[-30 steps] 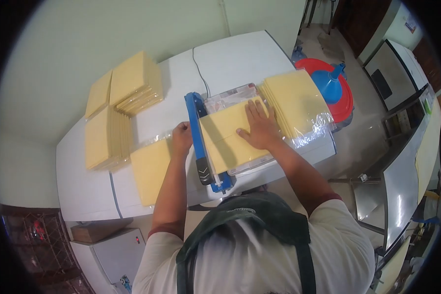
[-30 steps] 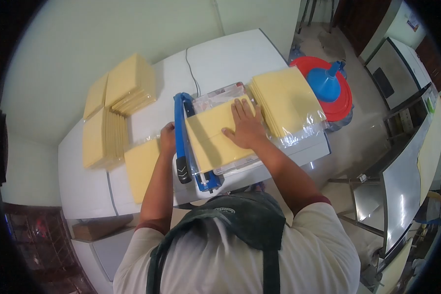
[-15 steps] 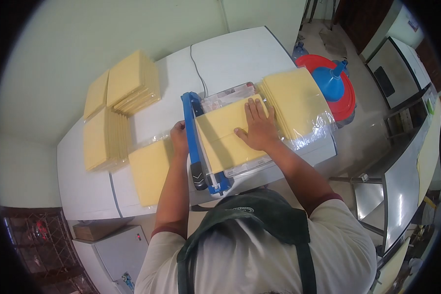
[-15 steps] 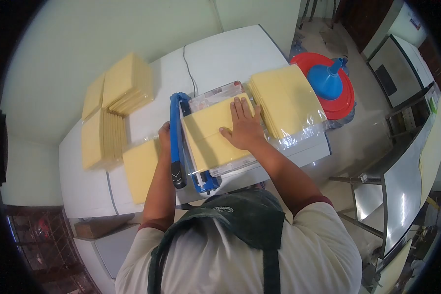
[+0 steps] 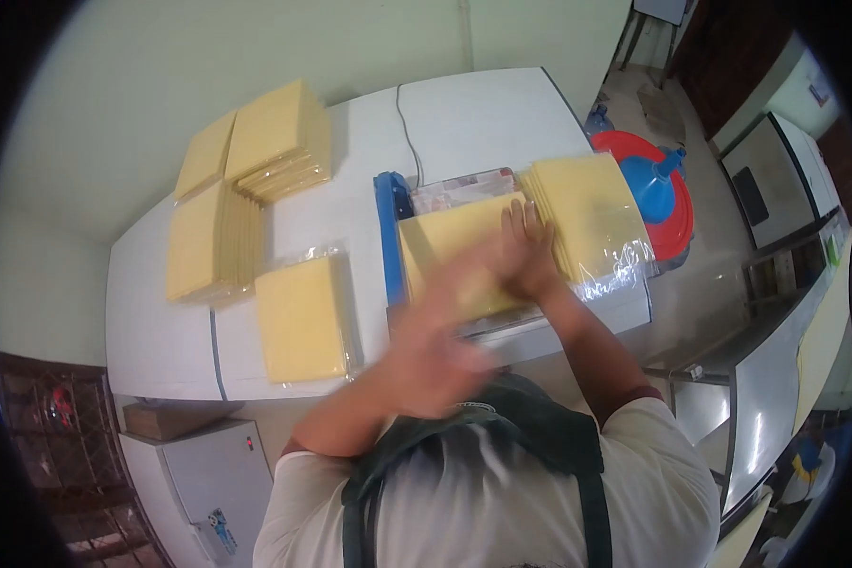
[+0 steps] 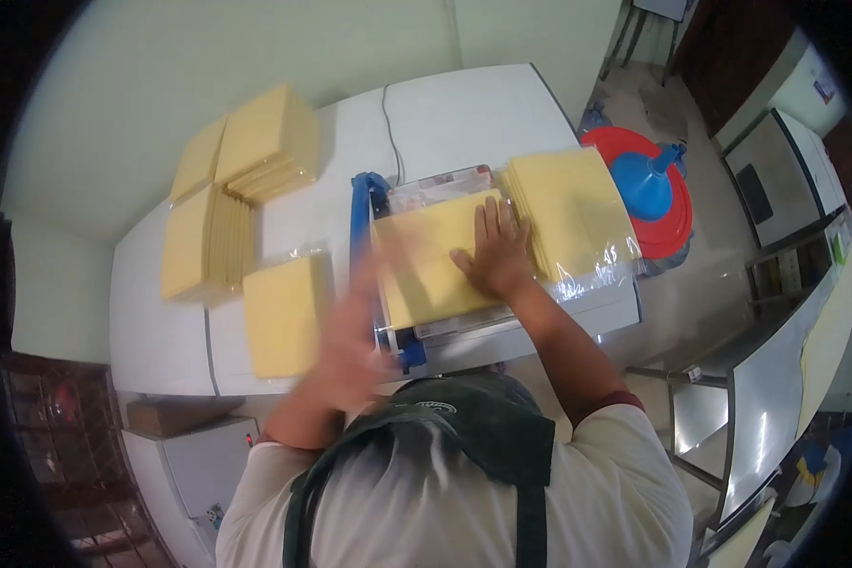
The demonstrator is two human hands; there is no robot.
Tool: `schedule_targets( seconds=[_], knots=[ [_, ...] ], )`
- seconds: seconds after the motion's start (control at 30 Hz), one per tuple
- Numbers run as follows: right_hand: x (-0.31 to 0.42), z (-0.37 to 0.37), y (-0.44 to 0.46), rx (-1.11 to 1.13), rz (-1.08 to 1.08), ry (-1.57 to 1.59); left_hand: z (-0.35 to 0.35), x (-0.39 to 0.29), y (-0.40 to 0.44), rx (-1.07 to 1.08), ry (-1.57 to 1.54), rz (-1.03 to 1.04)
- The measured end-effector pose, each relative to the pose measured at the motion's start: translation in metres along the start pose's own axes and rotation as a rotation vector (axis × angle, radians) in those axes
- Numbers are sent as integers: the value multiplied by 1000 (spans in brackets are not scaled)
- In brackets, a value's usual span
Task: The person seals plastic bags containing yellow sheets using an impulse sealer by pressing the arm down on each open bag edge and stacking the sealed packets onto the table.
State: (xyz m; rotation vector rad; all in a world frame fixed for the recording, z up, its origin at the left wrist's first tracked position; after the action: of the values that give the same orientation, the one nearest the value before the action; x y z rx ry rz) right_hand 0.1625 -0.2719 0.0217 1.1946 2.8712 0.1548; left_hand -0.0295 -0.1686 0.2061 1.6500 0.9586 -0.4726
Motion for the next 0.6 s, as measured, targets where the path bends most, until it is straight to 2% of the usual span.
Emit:
schedule_targets(
  seconds=[0.03,0.07,0.13,0.2,0.27,0.37,0.47,0.5,0.6],
  knots=[
    [0,6,-3,10,-22,6,31,1,13,229,-80,-82],
    [-1,8,-6,23,-45,9,65,30,6,215,-17,-237],
    [-1,9,-9,45,-67,0,96,135,-16,138,250,-474],
    [-1,10,-7,68,-41,-30,86,189,-44,-86,659,-622],
    [2,6,-6,94,-37,-39,58,206,-54,-216,886,-567],
    [4,-2,-7,143,-28,-41,32,193,-70,-235,981,-504],
    [7,-7,-5,160,-21,-44,24,199,-88,-297,838,-592],
    [8,-9,-5,173,-16,-56,18,195,-92,-249,734,-597],
    [21,-12,1,199,64,-128,14,190,-114,-164,770,-646]
  ],
)
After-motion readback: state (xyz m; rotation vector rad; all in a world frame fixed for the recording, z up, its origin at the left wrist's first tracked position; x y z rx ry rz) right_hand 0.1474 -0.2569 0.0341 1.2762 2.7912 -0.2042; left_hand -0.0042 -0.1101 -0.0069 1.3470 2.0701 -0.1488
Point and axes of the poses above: each hand's wrist, its own y-axis towards the middle knuckle, its own z-axis out of the palm, x = y × z, the point moved 2 cm from there along y, towards the middle knuckle, and after that the axes turned 6 degrees about -y, right-handed, at the moved point
